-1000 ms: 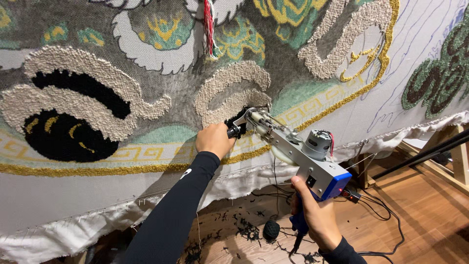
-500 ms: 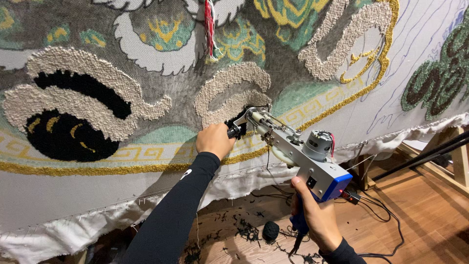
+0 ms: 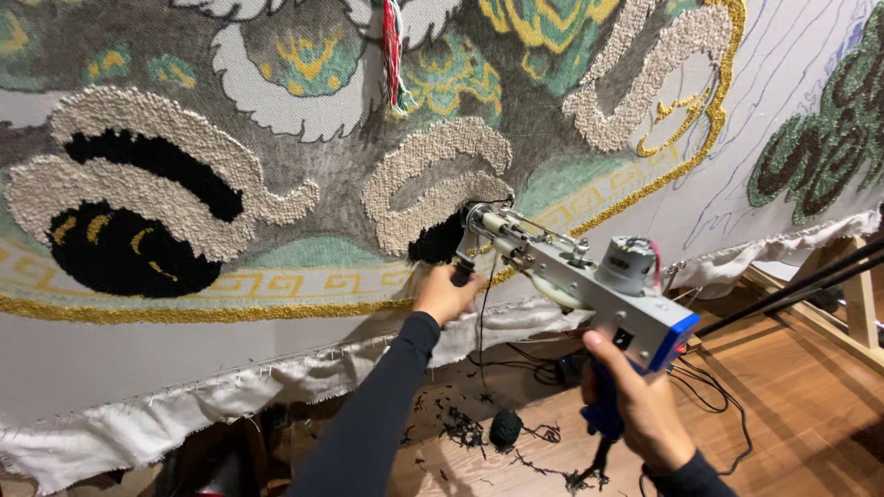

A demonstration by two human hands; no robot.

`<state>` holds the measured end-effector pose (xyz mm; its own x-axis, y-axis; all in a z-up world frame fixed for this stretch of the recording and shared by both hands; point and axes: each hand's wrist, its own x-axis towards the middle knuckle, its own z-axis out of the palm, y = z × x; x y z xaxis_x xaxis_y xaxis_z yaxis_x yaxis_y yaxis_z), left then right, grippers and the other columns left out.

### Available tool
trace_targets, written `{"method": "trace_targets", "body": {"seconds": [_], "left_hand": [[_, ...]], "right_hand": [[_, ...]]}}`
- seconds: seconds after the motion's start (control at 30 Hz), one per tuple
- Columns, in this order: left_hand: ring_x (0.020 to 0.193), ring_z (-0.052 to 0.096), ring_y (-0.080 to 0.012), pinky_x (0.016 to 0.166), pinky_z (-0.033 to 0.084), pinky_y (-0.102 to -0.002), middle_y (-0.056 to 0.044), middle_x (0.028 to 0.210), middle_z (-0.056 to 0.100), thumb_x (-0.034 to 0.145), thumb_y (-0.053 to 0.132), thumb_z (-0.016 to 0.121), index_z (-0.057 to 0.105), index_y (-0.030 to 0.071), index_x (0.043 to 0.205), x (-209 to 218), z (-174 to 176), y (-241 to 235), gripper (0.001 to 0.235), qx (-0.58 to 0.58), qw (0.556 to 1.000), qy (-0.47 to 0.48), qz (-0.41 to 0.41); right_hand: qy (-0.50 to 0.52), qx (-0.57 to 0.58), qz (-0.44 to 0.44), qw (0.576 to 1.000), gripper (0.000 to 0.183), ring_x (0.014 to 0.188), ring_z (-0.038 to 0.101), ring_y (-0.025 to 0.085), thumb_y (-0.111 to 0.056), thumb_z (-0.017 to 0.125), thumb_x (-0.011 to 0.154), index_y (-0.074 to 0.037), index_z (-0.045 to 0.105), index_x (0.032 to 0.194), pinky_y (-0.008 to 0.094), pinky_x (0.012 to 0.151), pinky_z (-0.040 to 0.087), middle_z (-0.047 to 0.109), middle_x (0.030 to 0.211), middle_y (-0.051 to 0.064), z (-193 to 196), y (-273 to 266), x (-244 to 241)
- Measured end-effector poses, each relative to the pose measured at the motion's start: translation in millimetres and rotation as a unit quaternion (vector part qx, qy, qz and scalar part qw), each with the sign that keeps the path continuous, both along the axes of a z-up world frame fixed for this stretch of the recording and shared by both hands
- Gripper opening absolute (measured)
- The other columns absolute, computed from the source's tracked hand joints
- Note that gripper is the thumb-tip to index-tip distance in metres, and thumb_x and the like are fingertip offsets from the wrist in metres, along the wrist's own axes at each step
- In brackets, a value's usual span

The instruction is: The person uses a handheld tufting gun to apply black yarn into a stretched canvas, following a pre-drawn design. The person holds the gun with the right hand and guides the yarn with the left hand while moving the tool across the fabric surface.

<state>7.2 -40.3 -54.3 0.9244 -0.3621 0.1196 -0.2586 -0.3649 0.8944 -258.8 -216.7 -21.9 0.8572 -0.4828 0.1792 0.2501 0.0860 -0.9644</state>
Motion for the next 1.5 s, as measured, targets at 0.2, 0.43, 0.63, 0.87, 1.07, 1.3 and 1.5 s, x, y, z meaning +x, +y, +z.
{"method": "trace_targets", "body": {"seconds": [0.2, 0.43, 0.63, 0.87, 1.07, 1.3, 1.5], "left_hand": [[0.065, 0.073, -0.0117, 0.05, 0.05, -0.027, -0.009, 0.088, 0.075, 0.096, 0.038, 0.067, 0.064, 0.015, 0.125, -14.4, -30.4, -57.7, 0.037, -0.145, 0.98, 0.097, -0.093], [0.061, 0.06, -0.0085, 0.05, 0.046, -0.024, -0.003, 0.102, 0.075, 0.1, 0.034, 0.062, 0.078, 0.008, 0.121, -31.5, -39.9, -76.9, 0.036, -0.195, 0.961, 0.081, -0.179], [0.065, 0.065, -0.0085, 0.053, 0.047, -0.022, 0.0, 0.109, 0.078, 0.093, 0.035, 0.067, 0.072, 0.018, 0.123, -60.1, -8.5, -58.1, 0.035, -0.167, 0.955, 0.145, -0.197], [0.073, 0.07, -0.0104, 0.062, 0.057, -0.026, -0.004, 0.101, 0.081, 0.095, 0.025, 0.074, 0.081, 0.004, 0.107, -53.6, -28.6, -65.4, 0.025, -0.176, 0.962, 0.093, -0.187], [0.071, 0.069, -0.0172, 0.06, 0.053, -0.028, -0.007, 0.097, 0.078, 0.092, 0.02, 0.076, 0.078, 0.004, 0.109, -66.5, -19.2, -70.3, 0.024, -0.15, 0.972, 0.072, -0.164], [0.092, 0.071, -0.0067, 0.06, 0.053, -0.023, 0.007, 0.109, 0.08, 0.091, 0.022, 0.06, 0.076, 0.011, 0.109, -66.9, -45.8, -72.6, 0.026, -0.271, 0.936, 0.15, -0.168], [0.062, 0.062, -0.0084, 0.054, 0.047, -0.027, 0.0, 0.096, 0.078, 0.095, 0.022, 0.063, 0.078, 0.009, 0.103, -70.4, -57.4, -66.9, 0.021, -0.149, 0.966, 0.196, -0.079]], "right_hand": [[0.025, 0.013, 0.037, 0.999, 0.029, 0.047, 0.051, 0.019, -0.028, 0.071, 0.088, -0.003, 0.056, 0.087, 0.035, 0.044, 0.042, 0.052, 0.059, 0.007, 0.6, -47.3, -19.7], [0.04, 0.008, 0.04, 0.998, 0.03, 0.051, 0.052, 0.02, -0.029, 0.067, 0.089, -0.001, 0.055, 0.086, 0.036, 0.046, 0.044, 0.053, 0.062, 0.008, -15.6, -80.4, -33.8], [0.044, 0.031, 0.051, 0.997, 0.031, 0.049, 0.05, 0.02, -0.029, 0.062, 0.09, 0.001, 0.061, 0.096, 0.036, 0.045, 0.043, 0.052, 0.061, 0.01, -15.8, -90.5, -38.7], [0.016, 0.005, 0.094, 0.995, 0.056, 0.052, 0.05, 0.019, -0.033, 0.062, 0.09, 0.012, 0.064, 0.123, 0.035, 0.048, 0.043, 0.052, 0.063, 0.009, -21.3, -106.6, -39.0], [-0.001, 0.028, 0.142, 0.989, 0.062, 0.054, 0.049, 0.017, -0.038, 0.057, 0.091, 0.009, 0.063, 0.131, 0.034, 0.054, 0.043, 0.051, 0.062, 0.007, -28.5, -128.9, -38.5], [0.087, 0.034, 0.109, 0.99, 0.046, 0.05, 0.047, 0.019, -0.04, 0.056, 0.096, 0.005, 0.06, 0.092, 0.036, 0.048, 0.041, 0.049, 0.059, 0.008, -26.6, -120.6, -30.6], [0.112, 0.05, 0.094, 0.988, 0.036, 0.047, 0.049, 0.019, -0.036, 0.06, 0.094, -0.004, 0.052, 0.079, 0.036, 0.044, 0.04, 0.05, 0.057, 0.008, -24.3, -107.0, -22.9]]}}
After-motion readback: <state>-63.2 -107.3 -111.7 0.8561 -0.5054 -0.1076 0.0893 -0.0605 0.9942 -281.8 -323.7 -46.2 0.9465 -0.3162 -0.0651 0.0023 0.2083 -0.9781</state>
